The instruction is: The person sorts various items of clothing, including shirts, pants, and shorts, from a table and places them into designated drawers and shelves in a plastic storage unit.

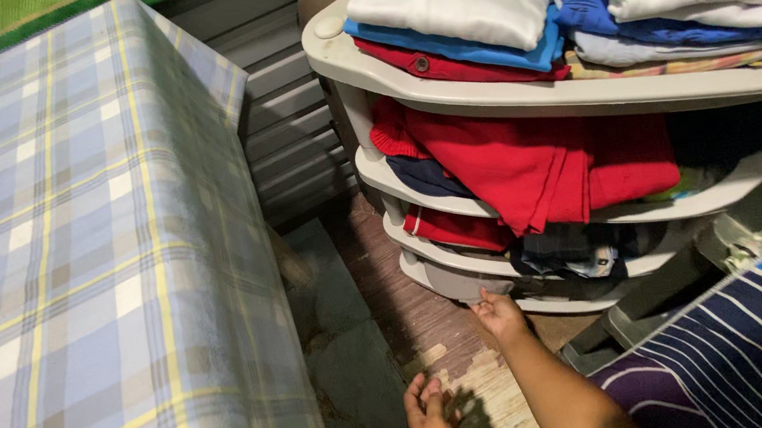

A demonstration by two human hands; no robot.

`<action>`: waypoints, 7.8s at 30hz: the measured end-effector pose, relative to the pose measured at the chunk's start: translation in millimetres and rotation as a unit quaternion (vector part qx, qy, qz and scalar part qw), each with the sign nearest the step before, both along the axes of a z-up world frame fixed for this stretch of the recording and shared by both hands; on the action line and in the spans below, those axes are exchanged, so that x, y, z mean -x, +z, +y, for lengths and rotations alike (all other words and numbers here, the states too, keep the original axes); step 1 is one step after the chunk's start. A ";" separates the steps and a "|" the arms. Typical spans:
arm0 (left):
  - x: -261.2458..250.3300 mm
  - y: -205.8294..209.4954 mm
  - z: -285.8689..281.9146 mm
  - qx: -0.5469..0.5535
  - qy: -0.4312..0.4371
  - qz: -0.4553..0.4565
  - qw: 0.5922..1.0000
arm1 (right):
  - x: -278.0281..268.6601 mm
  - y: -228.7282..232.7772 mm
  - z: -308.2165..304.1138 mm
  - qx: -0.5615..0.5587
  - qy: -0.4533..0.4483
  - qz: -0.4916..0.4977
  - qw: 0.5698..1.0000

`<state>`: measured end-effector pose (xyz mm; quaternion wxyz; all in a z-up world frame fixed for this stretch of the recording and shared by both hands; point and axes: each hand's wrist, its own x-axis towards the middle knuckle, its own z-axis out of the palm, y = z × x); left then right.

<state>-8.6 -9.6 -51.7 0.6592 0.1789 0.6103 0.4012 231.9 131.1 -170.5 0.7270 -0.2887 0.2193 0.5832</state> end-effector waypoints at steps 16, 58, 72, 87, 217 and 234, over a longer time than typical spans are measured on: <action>-9.9 -16.8 -4.8 0.032 -0.045 0.017 0.998 | 30.3 76.3 -23.1 0.105 0.034 0.003 0.994; -91.0 310.0 -242.4 -0.253 0.075 -0.147 0.953 | 74.9 566.1 -366.8 0.050 0.327 -0.421 0.845; 13.5 592.9 -311.7 -0.272 -0.214 0.170 0.923 | 81.0 766.2 -481.9 0.014 0.273 -0.495 0.825; -32.7 595.5 -206.4 -0.576 -0.341 0.284 0.687 | 70.1 722.4 -746.0 0.334 0.116 -0.428 0.832; 47.1 751.4 -244.8 -0.158 -0.509 -0.169 0.829 | -21.7 948.5 -599.3 0.398 0.194 -0.895 -0.058; 439.3 617.9 -81.6 -0.277 -0.237 0.135 0.921 | 479.5 893.5 -271.5 0.186 0.423 -0.884 0.072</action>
